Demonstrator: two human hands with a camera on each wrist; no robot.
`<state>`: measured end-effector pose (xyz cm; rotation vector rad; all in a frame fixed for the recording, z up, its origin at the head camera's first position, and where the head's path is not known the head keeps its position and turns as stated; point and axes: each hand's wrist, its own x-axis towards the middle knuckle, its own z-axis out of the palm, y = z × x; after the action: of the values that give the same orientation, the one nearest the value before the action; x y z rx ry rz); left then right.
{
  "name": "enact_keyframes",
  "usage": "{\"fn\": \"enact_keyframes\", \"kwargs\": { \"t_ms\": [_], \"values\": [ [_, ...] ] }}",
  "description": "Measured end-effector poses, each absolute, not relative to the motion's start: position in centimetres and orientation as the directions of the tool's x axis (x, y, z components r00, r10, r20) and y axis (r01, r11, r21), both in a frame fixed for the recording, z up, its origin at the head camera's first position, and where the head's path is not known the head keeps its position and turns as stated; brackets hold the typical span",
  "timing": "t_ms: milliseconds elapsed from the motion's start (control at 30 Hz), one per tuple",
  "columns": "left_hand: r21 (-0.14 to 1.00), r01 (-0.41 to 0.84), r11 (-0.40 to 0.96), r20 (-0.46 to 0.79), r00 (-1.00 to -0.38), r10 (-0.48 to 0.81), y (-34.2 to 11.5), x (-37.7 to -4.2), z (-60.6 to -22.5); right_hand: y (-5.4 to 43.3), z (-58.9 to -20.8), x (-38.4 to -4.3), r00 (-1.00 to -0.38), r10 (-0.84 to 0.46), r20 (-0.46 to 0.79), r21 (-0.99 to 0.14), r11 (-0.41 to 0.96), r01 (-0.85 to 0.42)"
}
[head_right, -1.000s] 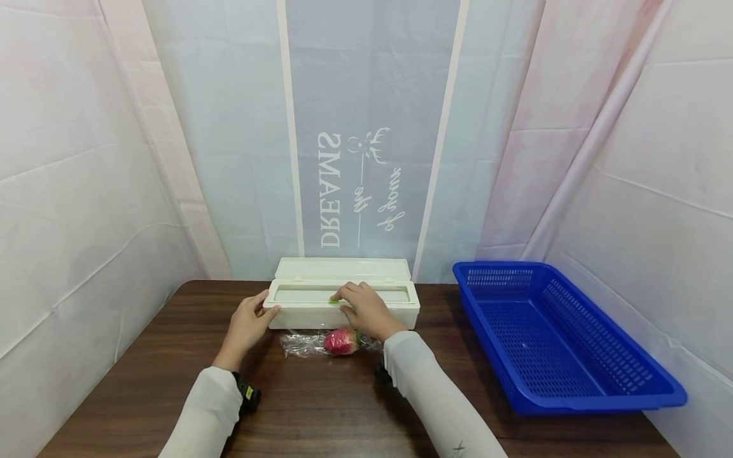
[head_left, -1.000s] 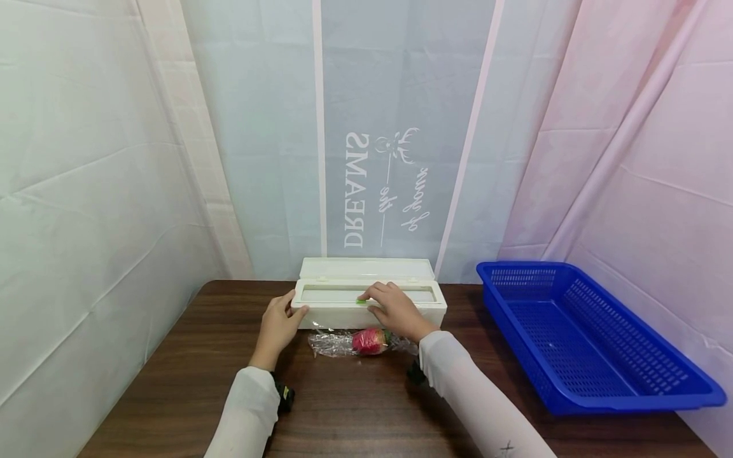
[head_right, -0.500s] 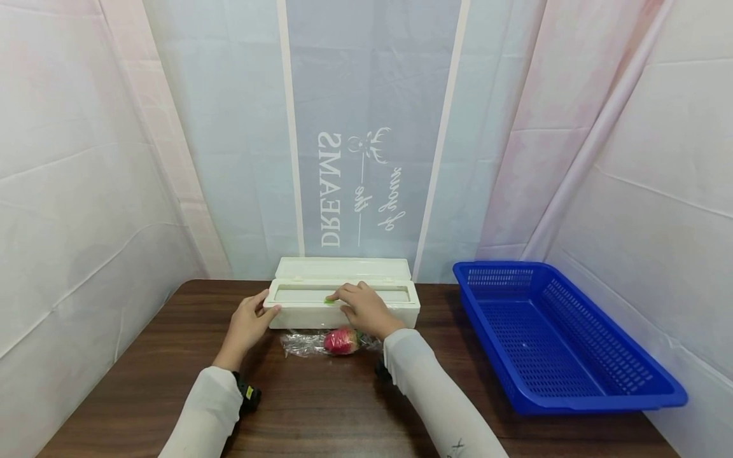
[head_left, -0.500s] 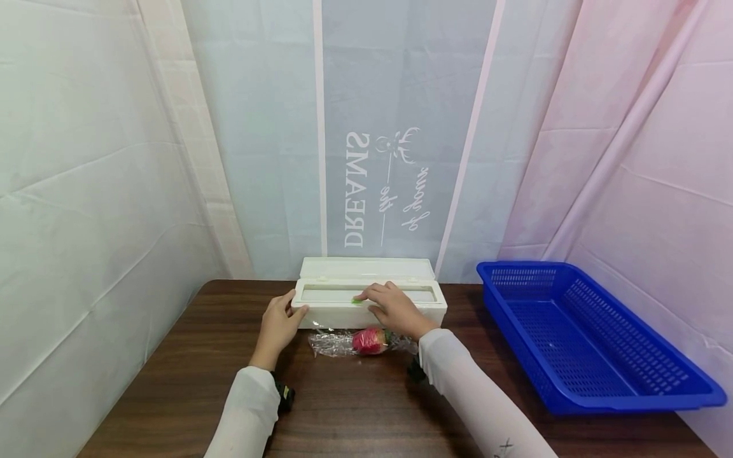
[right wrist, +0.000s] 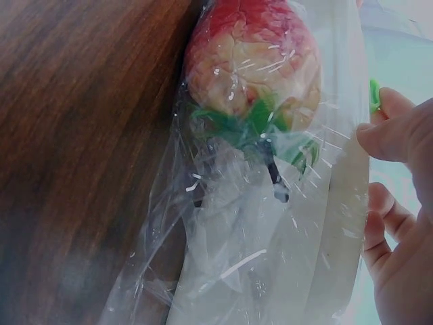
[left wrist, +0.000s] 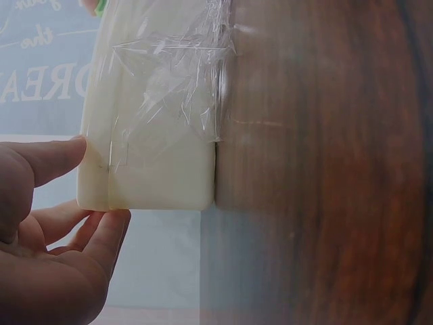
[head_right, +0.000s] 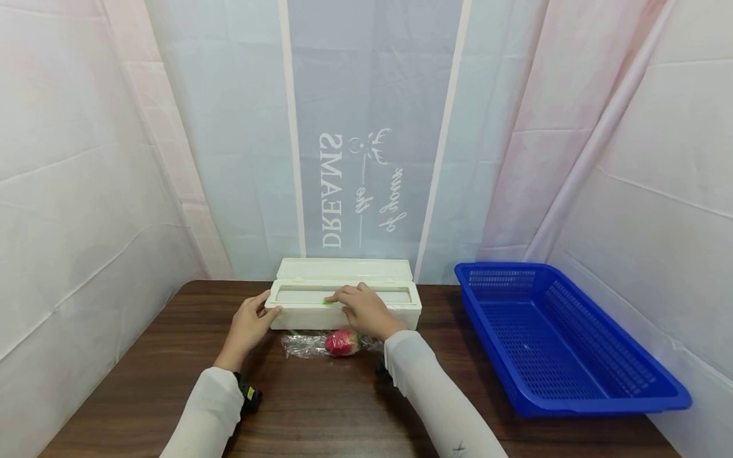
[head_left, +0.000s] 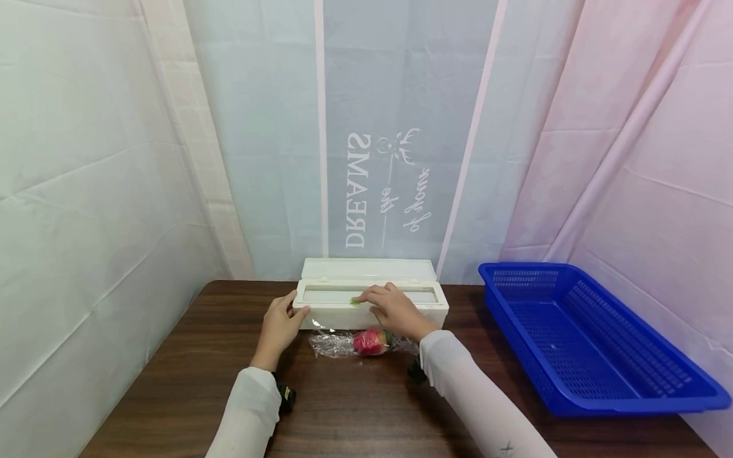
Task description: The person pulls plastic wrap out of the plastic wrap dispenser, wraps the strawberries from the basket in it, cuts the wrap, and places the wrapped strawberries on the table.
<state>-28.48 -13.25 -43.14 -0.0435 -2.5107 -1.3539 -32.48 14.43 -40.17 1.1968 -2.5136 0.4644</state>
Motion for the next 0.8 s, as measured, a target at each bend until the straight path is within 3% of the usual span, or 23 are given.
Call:
{"fn": "enact_keyframes", "kwargs": {
  "t_ms": [600,800],
  "values": [
    [0.810,0.158,0.564,0.264,-0.958,-0.112,-13.19,-28.41,-43.30,14.43,-40.47,-32.48,-0.515,-0.733,0.446,-0.056,0.551,-0.833],
    [0.810,0.168,0.562,0.275,-0.955,-0.112,-13.12,-28.50,-43.33,14.48,-40.36,-32.46,-0.539,-0.727,0.425,-0.070,0.567,-0.820]
  ]
}}
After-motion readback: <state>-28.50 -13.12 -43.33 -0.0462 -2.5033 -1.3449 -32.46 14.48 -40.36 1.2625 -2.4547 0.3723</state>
